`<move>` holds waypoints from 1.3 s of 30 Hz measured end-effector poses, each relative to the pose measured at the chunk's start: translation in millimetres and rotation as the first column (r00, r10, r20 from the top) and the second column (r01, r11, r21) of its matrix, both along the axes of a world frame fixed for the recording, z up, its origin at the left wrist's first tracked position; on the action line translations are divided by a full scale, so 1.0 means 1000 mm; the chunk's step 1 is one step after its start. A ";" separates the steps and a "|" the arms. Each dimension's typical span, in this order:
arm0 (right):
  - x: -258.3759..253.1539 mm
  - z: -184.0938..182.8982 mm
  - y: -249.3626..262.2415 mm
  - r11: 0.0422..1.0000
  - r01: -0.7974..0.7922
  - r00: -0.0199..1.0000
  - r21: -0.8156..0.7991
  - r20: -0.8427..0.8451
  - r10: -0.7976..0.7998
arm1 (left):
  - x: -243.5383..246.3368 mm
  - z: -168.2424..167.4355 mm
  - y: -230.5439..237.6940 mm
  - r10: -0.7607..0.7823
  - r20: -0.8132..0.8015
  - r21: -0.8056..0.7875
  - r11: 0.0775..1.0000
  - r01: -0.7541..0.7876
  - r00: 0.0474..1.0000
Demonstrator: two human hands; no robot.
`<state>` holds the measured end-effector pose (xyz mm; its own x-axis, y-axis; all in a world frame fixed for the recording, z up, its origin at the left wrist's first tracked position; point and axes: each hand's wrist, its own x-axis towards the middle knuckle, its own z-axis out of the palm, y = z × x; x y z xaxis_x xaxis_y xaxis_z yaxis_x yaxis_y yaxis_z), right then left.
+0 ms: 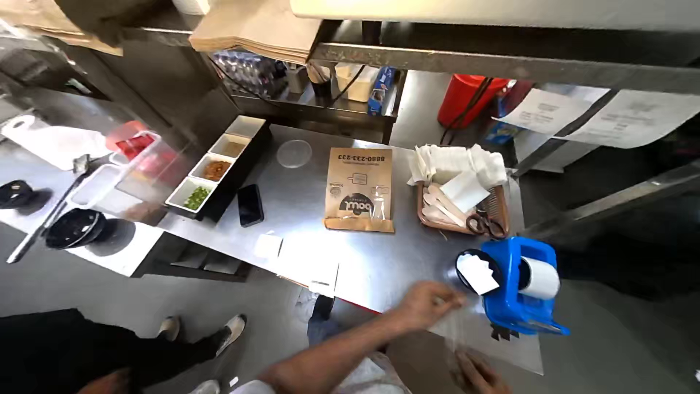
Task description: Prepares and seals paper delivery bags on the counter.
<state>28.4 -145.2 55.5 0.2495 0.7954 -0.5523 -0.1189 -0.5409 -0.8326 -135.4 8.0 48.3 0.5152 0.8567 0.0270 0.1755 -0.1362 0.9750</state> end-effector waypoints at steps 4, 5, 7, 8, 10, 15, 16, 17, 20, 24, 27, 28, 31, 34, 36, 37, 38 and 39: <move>-0.116 0.009 0.125 0.905 -0.076 0.997 0.419 0.054 0.058 | -0.127 0.013 0.091 0.284 -0.078 0.412 0.882 -0.228 0.956; -0.143 0.003 0.158 0.890 -0.103 0.994 0.445 0.090 0.070 | -0.155 0.017 0.117 0.363 -0.155 0.508 0.827 -0.241 0.919; -0.192 -0.027 0.215 0.879 -0.087 0.989 0.470 0.148 0.018 | -0.201 0.008 0.170 0.488 -0.329 0.616 0.760 -0.208 0.808; -0.211 -0.044 0.237 0.884 -0.071 0.983 0.462 0.185 -0.017 | -0.216 0.002 0.192 0.507 -0.422 0.622 0.765 -0.167 0.751; -0.236 -0.072 0.260 0.919 -0.041 0.931 0.391 0.350 -0.107 | -0.231 -0.007 0.217 0.495 -0.568 0.582 0.807 -0.105 0.658; -0.230 -0.046 0.251 0.974 -0.167 0.541 0.152 0.840 -0.038 | -0.247 0.011 0.261 0.596 -0.505 0.567 0.775 -0.280 0.625; -0.225 -0.026 0.258 0.954 -0.224 0.500 0.198 0.864 -0.062 | -0.252 0.017 0.281 0.596 -0.492 0.568 0.772 -0.285 0.635; -0.220 -0.002 0.274 0.920 -0.310 0.466 0.238 0.882 -0.072 | -0.257 0.021 0.301 0.568 -0.512 0.552 0.792 -0.260 0.644; -0.212 0.042 0.372 0.767 -0.602 0.272 0.223 0.960 -0.066 | -0.255 0.021 0.342 0.373 -0.629 0.405 0.906 -0.123 0.682; -0.206 0.038 0.497 0.574 -0.812 0.019 -0.108 0.977 0.212 | -0.255 0.008 0.358 0.218 -0.608 0.226 0.969 -0.097 0.764; -0.203 0.022 0.523 0.451 -0.850 -0.060 -0.272 0.901 0.429 | -0.269 -0.021 0.355 0.099 -0.532 -0.013 0.992 -0.125 0.841; -0.200 0.014 0.525 0.439 -0.849 -0.026 -0.294 0.853 0.521 | -0.270 -0.024 0.355 0.067 -0.537 -0.070 0.990 -0.124 0.841; -0.189 -0.024 0.527 0.454 -0.841 0.042 -0.295 0.801 0.597 | -0.267 -0.018 0.354 0.045 -0.661 -0.093 0.986 -0.141 0.749; -0.187 -0.013 0.515 0.571 -0.779 0.025 -0.259 0.898 0.440 | -0.264 -0.014 0.347 0.215 -0.697 0.017 0.959 -0.284 0.684; -0.179 0.030 0.487 0.669 -0.739 0.127 -0.083 0.958 0.258 | -0.265 0.006 0.336 0.414 -0.661 0.155 0.891 -0.426 0.626; -0.170 0.053 0.463 0.702 -0.712 0.206 0.027 0.964 0.171 | -0.266 0.024 0.324 0.528 -0.608 0.236 0.833 -0.500 0.593; -0.157 0.073 0.429 0.730 -0.669 0.304 0.138 0.948 0.099 | -0.263 0.044 0.306 0.613 -0.538 0.294 0.780 -0.553 0.579; -0.138 0.088 0.389 0.767 -0.601 0.375 0.224 0.927 0.023 | -0.254 0.065 0.283 0.649 -0.453 0.328 0.759 -0.563 0.611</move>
